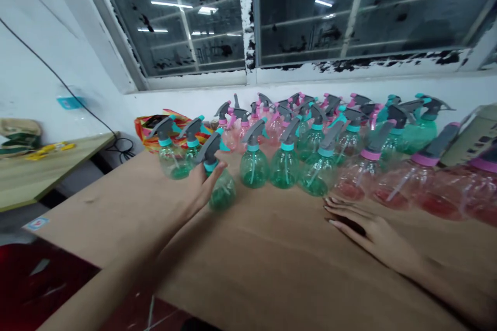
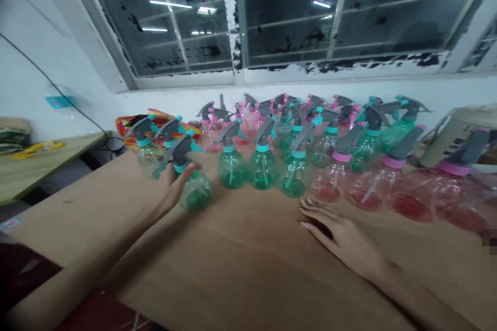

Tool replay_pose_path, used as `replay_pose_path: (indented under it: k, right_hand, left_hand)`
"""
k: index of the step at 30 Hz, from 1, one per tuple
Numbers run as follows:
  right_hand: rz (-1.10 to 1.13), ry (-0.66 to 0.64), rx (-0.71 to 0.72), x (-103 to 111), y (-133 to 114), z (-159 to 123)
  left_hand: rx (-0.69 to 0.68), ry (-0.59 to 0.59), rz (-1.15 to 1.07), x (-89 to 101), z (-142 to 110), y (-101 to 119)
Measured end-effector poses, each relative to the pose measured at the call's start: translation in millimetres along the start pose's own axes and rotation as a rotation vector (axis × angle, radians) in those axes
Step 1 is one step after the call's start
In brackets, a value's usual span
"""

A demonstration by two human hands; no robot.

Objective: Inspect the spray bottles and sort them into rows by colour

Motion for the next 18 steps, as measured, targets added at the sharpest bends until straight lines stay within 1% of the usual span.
replay_pose_path:
  k: [4, 8, 14, 18]
  right_hand:
    - [-0.022, -0.009, 0.006, 0, -2, 0]
    - [-0.029, 0.009, 0.005, 1, -4, 0]
    - [-0.037, 0.002, -0.035, 2, -4, -1]
    - [-0.043, 0.0, -0.029, 2, -1, -2]
  left_hand:
    - [0.004, 0.049, 0.035, -11.8, 23, -4]
    - [-0.019, 0.093, 0.053, -20.0, 38, -7]
    - [-0.07, 0.04, 0.044, -29.3, 55, -4]
    - [-0.143, -0.006, 0.017, -25.8, 59, 4]
Point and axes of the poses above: each hand's wrist, its own z-axis towards the middle knuckle, its own x-axis out of the back of the hand, y = z × x, the point moved 2 cm from there along z, towards the middle knuckle, and after that the axes turned 11 degrees about z, right-handed, at the moved point
